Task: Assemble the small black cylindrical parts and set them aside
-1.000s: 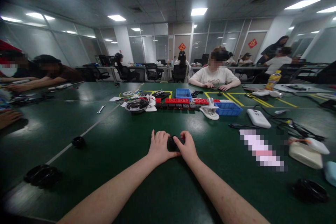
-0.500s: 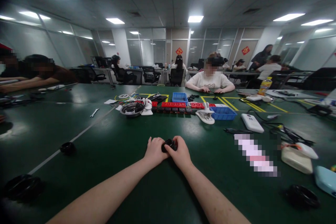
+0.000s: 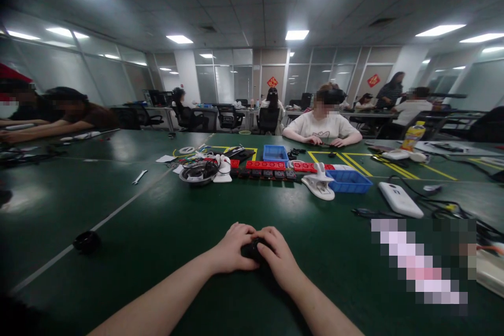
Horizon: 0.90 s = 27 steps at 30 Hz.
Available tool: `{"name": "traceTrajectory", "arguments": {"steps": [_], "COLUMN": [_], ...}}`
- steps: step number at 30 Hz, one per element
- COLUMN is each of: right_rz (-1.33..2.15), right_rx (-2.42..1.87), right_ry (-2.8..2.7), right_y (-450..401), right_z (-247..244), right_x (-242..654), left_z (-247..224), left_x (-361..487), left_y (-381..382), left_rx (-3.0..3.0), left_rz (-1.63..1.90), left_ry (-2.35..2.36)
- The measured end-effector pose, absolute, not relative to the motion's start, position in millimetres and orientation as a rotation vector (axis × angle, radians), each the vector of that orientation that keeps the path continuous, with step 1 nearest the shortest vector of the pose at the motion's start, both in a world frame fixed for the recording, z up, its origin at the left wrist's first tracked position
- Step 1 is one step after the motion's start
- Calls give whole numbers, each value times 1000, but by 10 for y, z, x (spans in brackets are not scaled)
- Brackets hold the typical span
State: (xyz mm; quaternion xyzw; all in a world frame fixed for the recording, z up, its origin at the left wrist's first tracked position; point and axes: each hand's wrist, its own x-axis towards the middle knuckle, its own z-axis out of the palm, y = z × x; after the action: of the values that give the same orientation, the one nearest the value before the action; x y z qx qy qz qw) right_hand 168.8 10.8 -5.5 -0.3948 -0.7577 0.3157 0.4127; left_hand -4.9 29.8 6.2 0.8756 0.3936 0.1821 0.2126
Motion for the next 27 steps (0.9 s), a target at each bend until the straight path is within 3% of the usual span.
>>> {"name": "traceTrajectory", "arguments": {"steps": [20,27], "right_rz": [383,343], "right_rx": [-1320,-1281], "right_ry": [-1898,-1917], "right_y": [4,-47], "right_z": [-45,53], "right_x": [1564,1586], "left_z": [-48,2], "left_x": [203,164], "left_y": [50,114], "left_rx": [2388,2398], "left_rz": [682,695], "left_ry": [1554,1366]}}
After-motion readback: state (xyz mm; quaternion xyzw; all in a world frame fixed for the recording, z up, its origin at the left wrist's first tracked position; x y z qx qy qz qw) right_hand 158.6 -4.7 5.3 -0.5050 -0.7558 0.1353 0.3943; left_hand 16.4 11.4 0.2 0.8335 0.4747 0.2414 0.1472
